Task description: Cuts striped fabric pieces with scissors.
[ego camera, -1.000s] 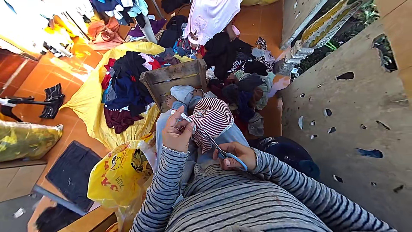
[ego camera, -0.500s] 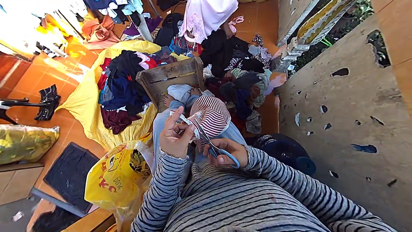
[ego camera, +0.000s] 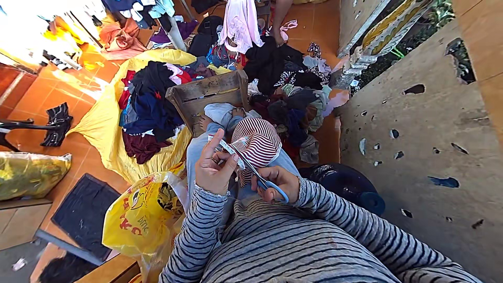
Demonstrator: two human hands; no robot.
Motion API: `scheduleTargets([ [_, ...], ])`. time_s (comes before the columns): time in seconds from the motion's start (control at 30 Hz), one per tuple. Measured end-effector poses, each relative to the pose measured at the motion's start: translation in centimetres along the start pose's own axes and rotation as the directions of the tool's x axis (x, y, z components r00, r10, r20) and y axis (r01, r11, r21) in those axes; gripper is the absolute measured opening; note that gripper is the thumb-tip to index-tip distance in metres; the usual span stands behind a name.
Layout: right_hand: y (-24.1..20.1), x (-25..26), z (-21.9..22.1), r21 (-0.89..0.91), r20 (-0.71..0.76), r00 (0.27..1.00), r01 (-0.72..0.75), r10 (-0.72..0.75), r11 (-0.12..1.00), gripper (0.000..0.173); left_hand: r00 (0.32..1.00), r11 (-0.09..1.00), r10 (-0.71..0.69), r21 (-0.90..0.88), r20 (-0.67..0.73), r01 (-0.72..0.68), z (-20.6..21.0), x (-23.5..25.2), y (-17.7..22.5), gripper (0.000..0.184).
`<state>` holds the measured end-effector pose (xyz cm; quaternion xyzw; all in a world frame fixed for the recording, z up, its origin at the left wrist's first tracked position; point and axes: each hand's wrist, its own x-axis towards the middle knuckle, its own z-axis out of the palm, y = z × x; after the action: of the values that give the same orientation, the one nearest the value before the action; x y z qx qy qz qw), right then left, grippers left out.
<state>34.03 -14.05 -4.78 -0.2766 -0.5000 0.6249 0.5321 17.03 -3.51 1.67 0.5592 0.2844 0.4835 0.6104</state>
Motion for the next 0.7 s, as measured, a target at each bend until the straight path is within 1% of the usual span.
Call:
scheduleTargets([
  [0.13,-0.5,0.25,-0.14,0.009,0.021,1.0,0.004,-0.004,1.0,0.045,0.996,0.999,0.033,0.029,0.086,-0.036,0.18,-0.24,-0.07,0.069],
  [0.37,-0.53,-0.03,-0.17,-0.013,0.007,1.0,0.009,-0.009,1.0,0.039,0.995,0.999,0.044,0.017,0.09,-0.045,-0.2,-0.12,0.49,0.073],
  [0.5,-0.45,-0.37,-0.2,0.036,0.056,0.998,-0.024,0.022,0.999,0.043,0.988,0.998,0.055,0.003,0.142,-0.056,-0.27,-0.19,0.26,0.077],
  [0.6,-0.57,-0.16,0.01,0.077,0.072,0.997,-0.008,0.002,0.997,0.049,0.984,0.999,0.048,0.003,0.17,-0.05,-0.09,-0.23,0.24,0.077],
  [0.7,-0.76,0.26,0.02,0.11,0.071,0.997,0.008,-0.016,0.994,0.049,0.98,0.999,0.035,0.008,0.194,-0.037,0.0,-0.35,0.23,0.082],
])
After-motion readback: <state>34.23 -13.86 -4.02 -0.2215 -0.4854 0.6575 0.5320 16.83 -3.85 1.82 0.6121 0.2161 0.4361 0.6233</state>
